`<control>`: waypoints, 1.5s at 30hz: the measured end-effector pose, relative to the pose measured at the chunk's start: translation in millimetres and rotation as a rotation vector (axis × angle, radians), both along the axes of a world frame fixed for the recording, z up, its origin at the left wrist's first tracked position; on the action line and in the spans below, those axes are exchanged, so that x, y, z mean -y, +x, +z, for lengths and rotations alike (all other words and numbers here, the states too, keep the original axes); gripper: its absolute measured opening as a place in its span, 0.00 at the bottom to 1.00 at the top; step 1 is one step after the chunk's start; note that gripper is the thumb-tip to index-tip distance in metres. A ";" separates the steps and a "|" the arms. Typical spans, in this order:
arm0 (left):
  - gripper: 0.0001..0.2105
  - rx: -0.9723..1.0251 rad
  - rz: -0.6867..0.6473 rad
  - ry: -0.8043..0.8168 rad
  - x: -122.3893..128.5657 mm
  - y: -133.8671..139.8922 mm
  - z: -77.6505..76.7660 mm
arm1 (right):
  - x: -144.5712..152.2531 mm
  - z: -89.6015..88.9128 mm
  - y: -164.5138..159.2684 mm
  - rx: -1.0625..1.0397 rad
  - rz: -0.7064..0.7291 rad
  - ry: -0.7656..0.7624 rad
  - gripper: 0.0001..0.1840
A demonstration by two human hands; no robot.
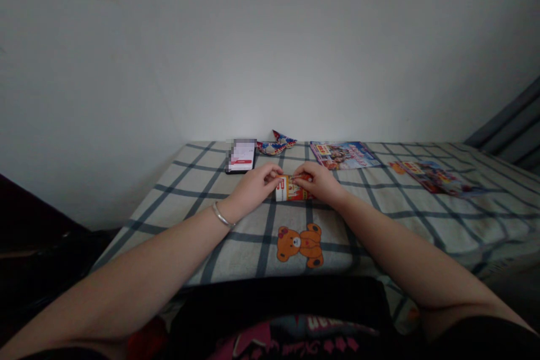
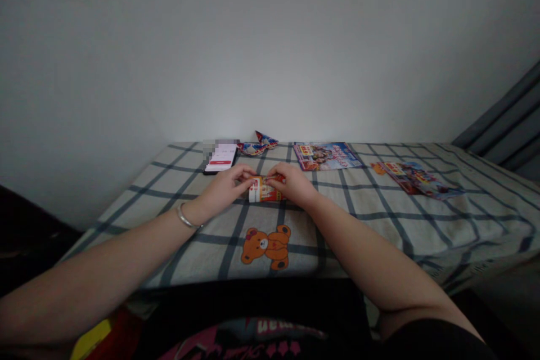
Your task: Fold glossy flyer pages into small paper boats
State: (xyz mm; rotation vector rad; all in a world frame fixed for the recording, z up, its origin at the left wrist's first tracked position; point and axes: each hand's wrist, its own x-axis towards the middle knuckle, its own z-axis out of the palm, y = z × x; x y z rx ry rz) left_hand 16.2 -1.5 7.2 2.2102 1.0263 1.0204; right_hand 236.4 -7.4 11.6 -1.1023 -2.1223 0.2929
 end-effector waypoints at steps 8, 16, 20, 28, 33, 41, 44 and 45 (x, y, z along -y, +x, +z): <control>0.04 0.017 -0.008 0.021 0.0 -0.6 -0.1 | 1.1 1.2 -0.2 -0.007 -0.027 -0.005 0.02; 0.04 -0.018 0.051 0.054 2.9 -0.3 4.8 | 2.6 2.7 0.5 0.001 -0.043 -0.032 0.04; 0.04 -0.005 0.092 0.074 -0.7 -3.0 4.1 | 2.6 4.1 6.0 0.025 -0.111 -0.069 0.09; 0.05 0.032 0.098 0.082 -10.0 -7.6 -0.6 | -2.7 3.9 13.4 -0.019 -0.208 -0.059 0.08; 0.05 0.017 0.099 0.085 -11.3 -8.4 -0.7 | -1.3 3.0 12.5 -0.065 -0.184 -0.063 0.10; 0.06 0.016 0.093 0.096 -11.5 -8.2 -0.7 | -4.6 1.1 14.2 -0.099 -0.193 -0.055 0.07; 0.05 0.038 0.086 0.083 -12.0 -7.9 -1.1 | -5.5 0.3 13.0 -0.131 -0.201 -0.079 0.06; 0.05 0.045 0.083 0.076 -12.4 -7.9 -1.5 | -5.8 0.0 12.5 -0.145 -0.203 -0.090 0.05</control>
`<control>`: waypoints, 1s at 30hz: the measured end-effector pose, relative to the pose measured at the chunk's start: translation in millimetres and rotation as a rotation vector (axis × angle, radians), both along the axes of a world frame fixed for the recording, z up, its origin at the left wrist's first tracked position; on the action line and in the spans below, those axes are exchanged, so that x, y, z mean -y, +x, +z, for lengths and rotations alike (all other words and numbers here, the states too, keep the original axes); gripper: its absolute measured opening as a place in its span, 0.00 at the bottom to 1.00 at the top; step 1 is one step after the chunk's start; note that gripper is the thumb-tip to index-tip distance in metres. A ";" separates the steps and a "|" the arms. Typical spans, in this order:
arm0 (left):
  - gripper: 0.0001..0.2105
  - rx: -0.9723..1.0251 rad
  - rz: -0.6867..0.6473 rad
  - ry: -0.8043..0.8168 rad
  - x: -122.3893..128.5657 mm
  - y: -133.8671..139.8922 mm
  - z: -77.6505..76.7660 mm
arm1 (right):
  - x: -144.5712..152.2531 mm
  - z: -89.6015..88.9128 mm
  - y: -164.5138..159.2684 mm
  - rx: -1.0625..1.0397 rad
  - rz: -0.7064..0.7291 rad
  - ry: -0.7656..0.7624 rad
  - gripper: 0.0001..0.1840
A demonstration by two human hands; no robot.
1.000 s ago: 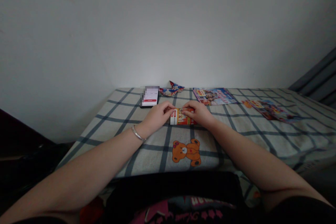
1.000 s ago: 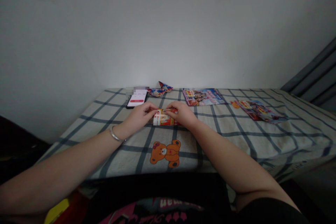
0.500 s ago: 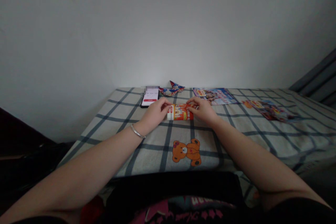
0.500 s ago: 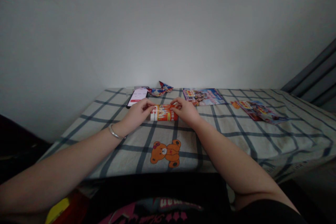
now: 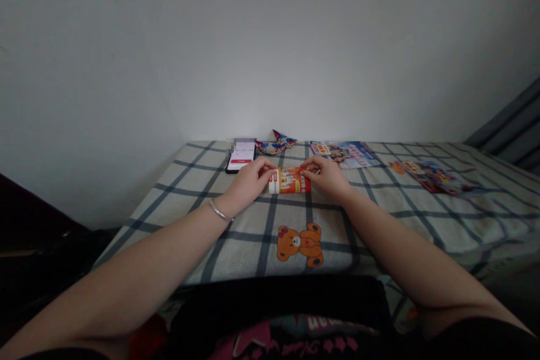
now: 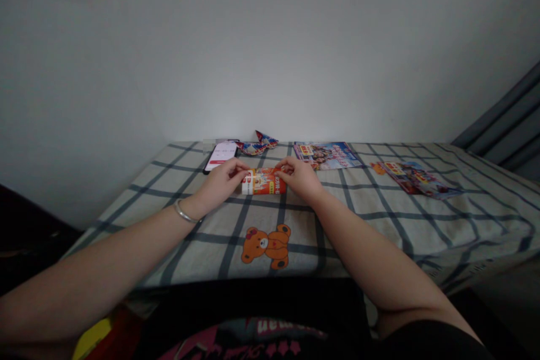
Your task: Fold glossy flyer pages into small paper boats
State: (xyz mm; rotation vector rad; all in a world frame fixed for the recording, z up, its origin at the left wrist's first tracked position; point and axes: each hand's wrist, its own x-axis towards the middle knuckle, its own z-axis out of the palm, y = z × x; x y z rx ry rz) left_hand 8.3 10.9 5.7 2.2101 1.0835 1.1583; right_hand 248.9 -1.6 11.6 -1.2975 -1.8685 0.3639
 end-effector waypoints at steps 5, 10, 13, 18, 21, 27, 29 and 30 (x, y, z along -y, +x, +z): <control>0.04 0.018 0.004 -0.045 -3.3 -0.2 -3.6 | -1.7 -1.0 -0.7 -0.045 -0.014 -0.048 0.03; 0.04 -0.086 0.041 -0.078 -5.2 -0.6 -4.5 | -2.0 -0.9 -0.8 -0.003 0.002 -0.146 0.03; 0.04 -0.298 0.114 0.000 -3.1 -0.4 0.0 | -1.9 -1.5 -1.6 0.067 0.014 -0.223 0.03; 0.06 -0.562 0.178 0.207 4.1 1.6 8.8 | -2.9 -3.3 -3.0 0.189 -0.007 -0.204 0.04; 0.06 -0.575 0.184 0.211 4.1 2.0 8.8 | -2.5 -2.5 -3.8 0.255 -0.014 -0.173 0.05; 0.06 -0.547 0.160 0.174 0.2 0.4 6.5 | -0.8 0.1 -4.7 0.401 -0.031 -0.099 0.05; 0.06 -0.578 0.155 0.206 2.3 0.7 8.2 | -1.0 0.0 -4.3 0.422 -0.022 -0.095 0.05; 0.05 -0.597 0.156 0.228 3.6 1.0 9.1 | -1.3 -0.3 -4.1 0.427 -0.017 -0.097 0.05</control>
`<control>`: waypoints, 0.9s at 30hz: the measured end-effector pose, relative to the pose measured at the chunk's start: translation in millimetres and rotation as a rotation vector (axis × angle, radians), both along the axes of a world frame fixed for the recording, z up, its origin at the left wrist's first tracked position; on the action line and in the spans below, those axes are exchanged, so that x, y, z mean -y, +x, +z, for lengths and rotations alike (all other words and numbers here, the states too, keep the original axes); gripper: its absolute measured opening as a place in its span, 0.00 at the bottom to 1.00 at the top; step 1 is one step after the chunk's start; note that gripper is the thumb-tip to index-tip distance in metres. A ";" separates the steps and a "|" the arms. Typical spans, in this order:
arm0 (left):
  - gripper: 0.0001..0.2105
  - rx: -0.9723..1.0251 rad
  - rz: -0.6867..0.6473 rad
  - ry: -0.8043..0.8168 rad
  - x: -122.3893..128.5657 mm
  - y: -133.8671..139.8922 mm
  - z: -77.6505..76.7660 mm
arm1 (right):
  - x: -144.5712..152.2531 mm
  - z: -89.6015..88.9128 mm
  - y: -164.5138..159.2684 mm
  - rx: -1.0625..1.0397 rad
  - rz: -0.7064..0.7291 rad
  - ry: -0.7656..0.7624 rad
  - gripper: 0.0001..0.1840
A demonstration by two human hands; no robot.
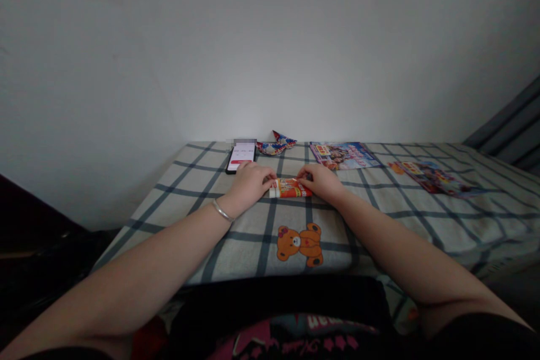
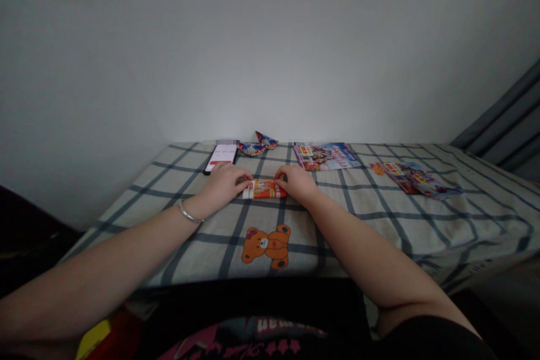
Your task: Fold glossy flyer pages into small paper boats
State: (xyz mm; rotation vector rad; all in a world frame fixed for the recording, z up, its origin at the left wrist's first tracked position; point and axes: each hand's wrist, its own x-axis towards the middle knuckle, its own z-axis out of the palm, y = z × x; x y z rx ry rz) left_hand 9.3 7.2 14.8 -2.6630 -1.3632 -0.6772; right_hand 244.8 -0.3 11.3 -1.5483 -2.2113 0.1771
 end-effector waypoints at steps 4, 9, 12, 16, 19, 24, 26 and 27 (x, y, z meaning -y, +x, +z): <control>0.05 -0.041 -0.010 0.022 0.5 0.4 -0.2 | -2.6 -1.7 0.4 0.004 0.014 -0.009 0.04; 0.05 -0.023 -0.028 -0.030 -8.3 -1.5 -6.8 | -6.8 -4.7 1.8 -0.020 0.026 -0.012 0.04; 0.05 -0.030 -0.035 -0.027 -9.8 -1.7 -8.4 | -9.6 -6.9 4.1 -0.012 0.042 0.004 0.04; 0.05 -0.048 -0.059 0.021 -8.7 -1.2 -6.7 | -12.4 -9.1 6.8 -0.008 0.084 0.027 0.05; 0.04 -0.083 -0.097 0.022 -9.2 -1.5 -5.0 | -13.1 -9.6 7.4 -0.011 0.122 0.053 0.05; 0.05 -0.143 -0.165 0.078 -11.7 -3.6 -3.1 | -13.8 -7.9 6.8 -0.006 0.167 0.056 0.06; 0.05 -0.164 -0.186 0.085 -11.9 -4.1 -1.1 | -13.0 -5.8 6.6 0.006 0.167 0.044 0.06; 0.06 -0.174 -0.190 0.076 -11.7 -4.1 0.3 | -12.2 -4.4 6.5 0.015 0.163 0.036 0.06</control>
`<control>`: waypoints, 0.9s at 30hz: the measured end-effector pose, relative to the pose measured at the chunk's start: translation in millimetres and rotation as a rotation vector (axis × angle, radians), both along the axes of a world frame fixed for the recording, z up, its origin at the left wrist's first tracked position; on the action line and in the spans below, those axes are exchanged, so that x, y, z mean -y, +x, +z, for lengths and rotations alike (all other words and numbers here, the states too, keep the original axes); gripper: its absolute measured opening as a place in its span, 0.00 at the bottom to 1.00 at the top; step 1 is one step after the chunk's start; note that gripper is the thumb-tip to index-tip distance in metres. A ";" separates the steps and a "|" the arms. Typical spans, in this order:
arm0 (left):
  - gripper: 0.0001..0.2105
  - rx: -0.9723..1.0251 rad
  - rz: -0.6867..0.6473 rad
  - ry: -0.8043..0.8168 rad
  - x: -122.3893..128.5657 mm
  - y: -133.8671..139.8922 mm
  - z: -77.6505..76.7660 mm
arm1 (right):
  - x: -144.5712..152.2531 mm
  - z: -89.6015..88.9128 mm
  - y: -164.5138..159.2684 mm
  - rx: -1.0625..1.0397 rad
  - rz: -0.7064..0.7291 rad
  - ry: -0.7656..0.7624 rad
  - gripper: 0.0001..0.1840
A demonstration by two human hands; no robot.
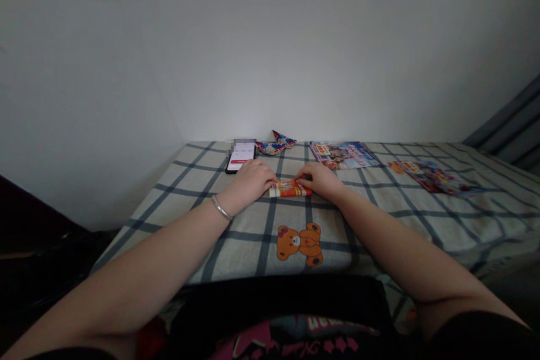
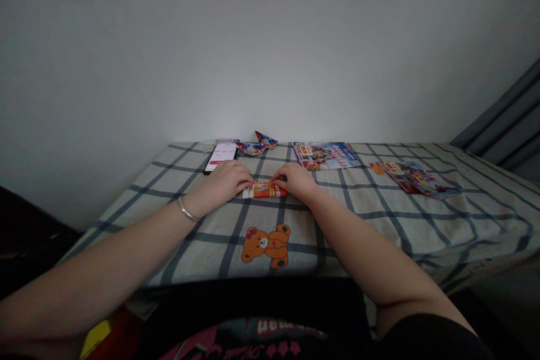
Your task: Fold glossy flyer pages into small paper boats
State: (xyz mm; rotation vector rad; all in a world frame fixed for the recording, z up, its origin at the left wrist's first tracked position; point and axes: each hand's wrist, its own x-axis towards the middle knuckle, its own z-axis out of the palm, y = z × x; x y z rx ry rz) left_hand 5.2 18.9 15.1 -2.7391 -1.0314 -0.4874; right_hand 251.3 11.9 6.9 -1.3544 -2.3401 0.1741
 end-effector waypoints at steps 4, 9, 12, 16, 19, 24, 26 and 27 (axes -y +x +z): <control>0.07 -0.041 -0.008 -0.040 3.2 0.8 6.7 | 6.8 8.4 -1.8 0.089 -0.020 0.006 0.09; 0.10 -0.067 -0.007 -0.058 8.6 0.6 12.0 | 19.7 20.3 -9.6 0.241 -0.053 0.038 0.16; 0.11 -0.085 0.001 -0.052 12.9 1.8 14.3 | 27.5 24.1 -17.4 0.324 -0.089 0.047 0.17; 0.12 -0.125 0.048 -0.005 22.3 7.4 16.4 | 35.8 24.8 -26.9 0.378 -0.125 0.106 0.17; 0.12 -0.154 0.077 0.023 29.2 11.8 14.7 | 39.4 24.1 -31.2 0.406 -0.141 0.131 0.17; 0.10 -0.132 0.110 0.060 35.2 15.6 8.8 | 42.0 21.2 -35.3 0.437 -0.160 0.169 0.20; 0.11 -0.138 0.120 0.055 37.5 16.8 8.3 | 42.4 19.1 -36.4 0.449 -0.157 0.169 0.23; 0.11 -0.142 0.126 0.052 38.9 17.3 8.2 | 42.4 18.0 -36.8 0.453 -0.157 0.169 0.24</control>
